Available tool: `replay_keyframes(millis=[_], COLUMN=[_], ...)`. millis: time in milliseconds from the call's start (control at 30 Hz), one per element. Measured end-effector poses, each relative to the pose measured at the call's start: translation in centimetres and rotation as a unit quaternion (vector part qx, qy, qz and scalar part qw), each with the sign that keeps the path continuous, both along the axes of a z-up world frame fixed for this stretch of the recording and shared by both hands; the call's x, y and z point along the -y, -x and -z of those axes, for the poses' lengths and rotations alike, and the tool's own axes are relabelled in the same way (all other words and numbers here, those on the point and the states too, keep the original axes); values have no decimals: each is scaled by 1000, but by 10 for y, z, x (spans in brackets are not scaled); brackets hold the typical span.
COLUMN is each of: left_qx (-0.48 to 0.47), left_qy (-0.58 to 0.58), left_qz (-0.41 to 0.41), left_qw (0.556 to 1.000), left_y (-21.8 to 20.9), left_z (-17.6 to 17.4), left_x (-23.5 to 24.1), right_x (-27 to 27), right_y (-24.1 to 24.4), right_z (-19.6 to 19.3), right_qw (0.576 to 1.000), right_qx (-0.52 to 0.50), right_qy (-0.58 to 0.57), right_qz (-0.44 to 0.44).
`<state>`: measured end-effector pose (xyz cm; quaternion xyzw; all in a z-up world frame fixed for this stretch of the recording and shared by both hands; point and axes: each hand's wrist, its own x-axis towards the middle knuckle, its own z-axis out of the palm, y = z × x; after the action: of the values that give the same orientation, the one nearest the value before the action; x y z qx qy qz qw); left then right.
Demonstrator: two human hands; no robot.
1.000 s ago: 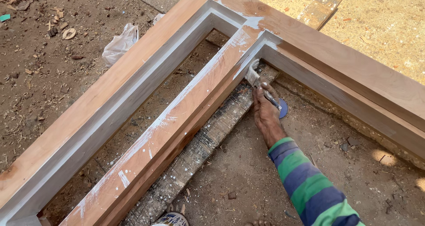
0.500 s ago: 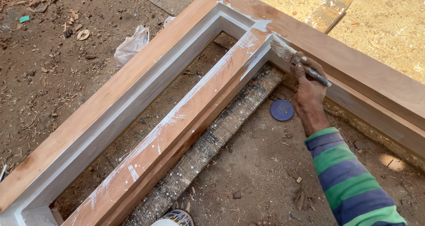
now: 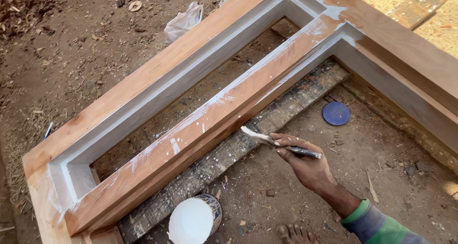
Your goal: The person applies white paint to a wooden frame using a paintbrush. They hold the frame with one hand and brush the surface with the other, repeatedly dipping the brush into a paint container to continue coverage.
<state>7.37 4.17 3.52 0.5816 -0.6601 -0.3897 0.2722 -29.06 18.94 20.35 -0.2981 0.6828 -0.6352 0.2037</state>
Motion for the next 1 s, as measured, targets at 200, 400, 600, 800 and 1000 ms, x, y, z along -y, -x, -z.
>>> replay_keyframes(millis=[200,400,600,800,1000], left_qx=[2,-35,-8,-7,56], left_qy=[-27,-78,29,3,-26], left_qz=[-63,-56,-13,73,99], left_qw=[998,995,999,997,993], left_y=[-14,-2,17,16,26], left_z=[27,44,43,-4,-26], left_x=[-9,-22,-10,4,6], right_x=[-16,-14,26,50,54], right_y=[5,139,206,110,70], right_z=[-33,-59,-57,-54,-63], right_qw=[979,862,870,921,949], right_qx=[96,123,74,164,190], right_qy=[-71,265,282,124,123], right_qz=[167,414,398,330,220])
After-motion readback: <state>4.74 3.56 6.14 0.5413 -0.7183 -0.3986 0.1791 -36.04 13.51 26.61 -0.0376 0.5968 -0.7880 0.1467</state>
